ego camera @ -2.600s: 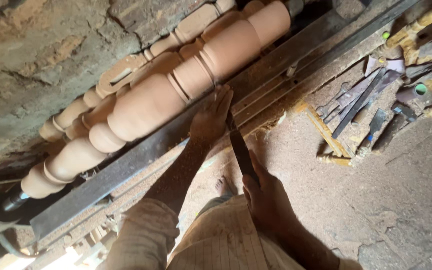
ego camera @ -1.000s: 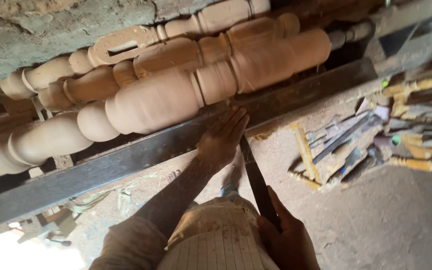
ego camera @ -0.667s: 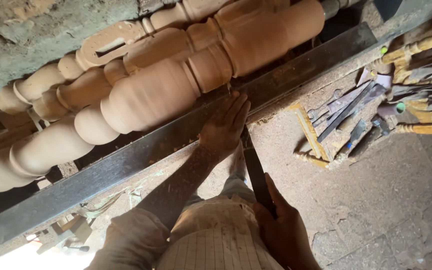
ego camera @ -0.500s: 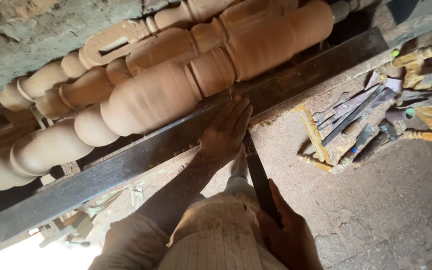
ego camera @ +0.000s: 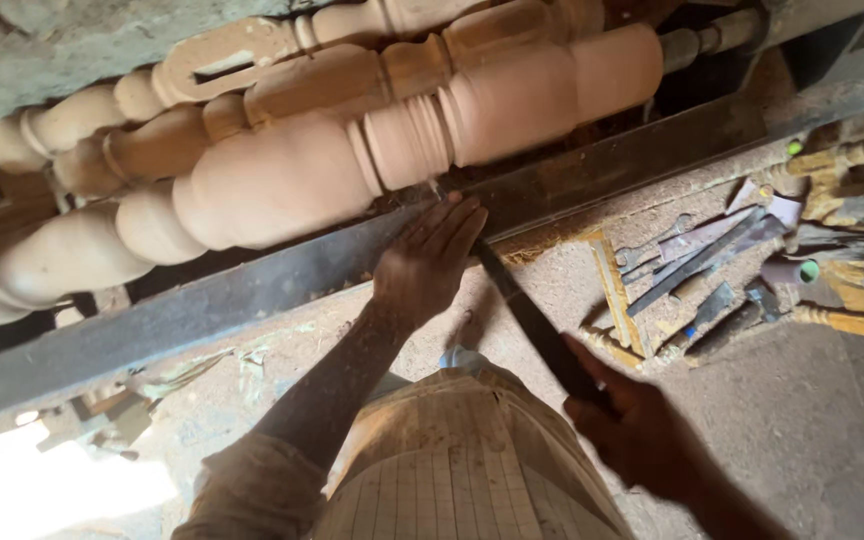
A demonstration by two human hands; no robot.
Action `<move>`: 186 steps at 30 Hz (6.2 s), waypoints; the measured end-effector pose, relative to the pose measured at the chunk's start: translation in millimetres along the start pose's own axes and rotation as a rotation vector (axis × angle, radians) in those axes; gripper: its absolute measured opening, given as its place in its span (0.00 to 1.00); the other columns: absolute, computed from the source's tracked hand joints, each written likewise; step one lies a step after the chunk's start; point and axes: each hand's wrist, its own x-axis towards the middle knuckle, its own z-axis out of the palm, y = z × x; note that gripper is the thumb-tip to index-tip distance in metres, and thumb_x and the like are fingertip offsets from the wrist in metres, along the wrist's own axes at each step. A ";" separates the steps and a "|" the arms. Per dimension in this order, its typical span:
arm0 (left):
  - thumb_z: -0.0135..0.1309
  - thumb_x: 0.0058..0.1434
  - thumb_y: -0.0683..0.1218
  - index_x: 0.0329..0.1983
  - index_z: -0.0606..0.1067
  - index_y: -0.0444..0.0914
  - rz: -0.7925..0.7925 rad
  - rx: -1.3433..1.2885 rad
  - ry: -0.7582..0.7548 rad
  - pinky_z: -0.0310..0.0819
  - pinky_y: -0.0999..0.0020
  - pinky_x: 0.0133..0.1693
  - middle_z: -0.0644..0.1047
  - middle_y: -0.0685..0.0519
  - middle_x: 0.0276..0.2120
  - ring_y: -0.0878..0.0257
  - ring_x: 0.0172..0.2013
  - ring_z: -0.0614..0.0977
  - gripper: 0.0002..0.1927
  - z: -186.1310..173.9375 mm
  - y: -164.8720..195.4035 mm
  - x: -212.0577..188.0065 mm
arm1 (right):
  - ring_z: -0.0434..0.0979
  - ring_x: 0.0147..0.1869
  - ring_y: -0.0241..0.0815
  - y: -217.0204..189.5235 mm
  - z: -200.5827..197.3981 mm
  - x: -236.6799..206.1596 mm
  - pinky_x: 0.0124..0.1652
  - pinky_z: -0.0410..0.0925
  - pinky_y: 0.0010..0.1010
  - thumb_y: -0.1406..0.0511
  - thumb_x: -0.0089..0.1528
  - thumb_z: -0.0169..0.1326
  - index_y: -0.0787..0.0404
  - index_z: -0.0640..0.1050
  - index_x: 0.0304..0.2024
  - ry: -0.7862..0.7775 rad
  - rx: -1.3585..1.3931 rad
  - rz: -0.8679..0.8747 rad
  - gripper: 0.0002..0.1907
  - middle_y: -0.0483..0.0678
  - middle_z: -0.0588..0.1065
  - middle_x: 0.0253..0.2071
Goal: The person shapes a rotating wooden spindle on a lathe using a chisel and a file. They refine the contours and then sharpen the file on a grinding wheel before continuing to carve grooves into the wood.
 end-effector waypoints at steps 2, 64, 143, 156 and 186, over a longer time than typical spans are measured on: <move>0.53 0.69 0.44 0.59 0.77 0.37 -0.007 0.009 0.005 0.78 0.58 0.60 0.81 0.47 0.57 0.56 0.60 0.80 0.16 0.9 -0.4 -2.3 | 0.64 0.14 0.35 0.6 -15.8 5.6 0.17 0.66 0.31 0.59 0.62 0.58 0.30 0.60 0.77 -0.038 0.008 -0.034 0.41 0.45 0.70 0.16; 0.52 0.69 0.42 0.64 0.72 0.32 0.006 -0.031 -0.113 0.70 0.56 0.67 0.74 0.43 0.65 0.51 0.68 0.72 0.21 -6.2 -1.1 -7.3 | 0.77 0.24 0.33 4.7 123.0 -15.5 0.28 0.72 0.30 0.59 0.58 0.58 0.43 0.64 0.72 0.289 0.215 -0.167 0.39 0.46 0.81 0.22; 0.48 0.69 0.41 0.66 0.69 0.30 0.127 -0.062 -0.151 0.61 0.56 0.72 0.70 0.41 0.67 0.49 0.70 0.68 0.23 -3.9 -14.3 -14.3 | 0.71 0.21 0.34 -51.7 161.1 -44.0 0.25 0.66 0.30 0.60 0.62 0.56 0.46 0.63 0.76 0.368 0.342 -0.050 0.39 0.47 0.75 0.17; 0.52 0.58 0.33 0.65 0.70 0.31 0.022 -0.144 -0.156 0.65 0.57 0.69 0.72 0.42 0.65 0.49 0.69 0.70 0.28 -15.4 -6.4 -4.5 | 0.80 0.31 0.35 -50.7 129.5 -44.6 0.36 0.72 0.30 0.60 0.58 0.59 0.44 0.64 0.74 0.316 0.236 -0.026 0.41 0.50 0.81 0.28; 0.53 0.69 0.50 0.65 0.72 0.35 -0.038 -0.022 -0.097 0.71 0.53 0.65 0.74 0.45 0.63 0.53 0.65 0.74 0.23 7.7 -5.9 -6.7 | 0.65 0.15 0.31 18.6 -11.3 14.8 0.15 0.65 0.28 0.62 0.61 0.57 0.40 0.62 0.76 -0.019 0.123 -0.197 0.40 0.42 0.73 0.20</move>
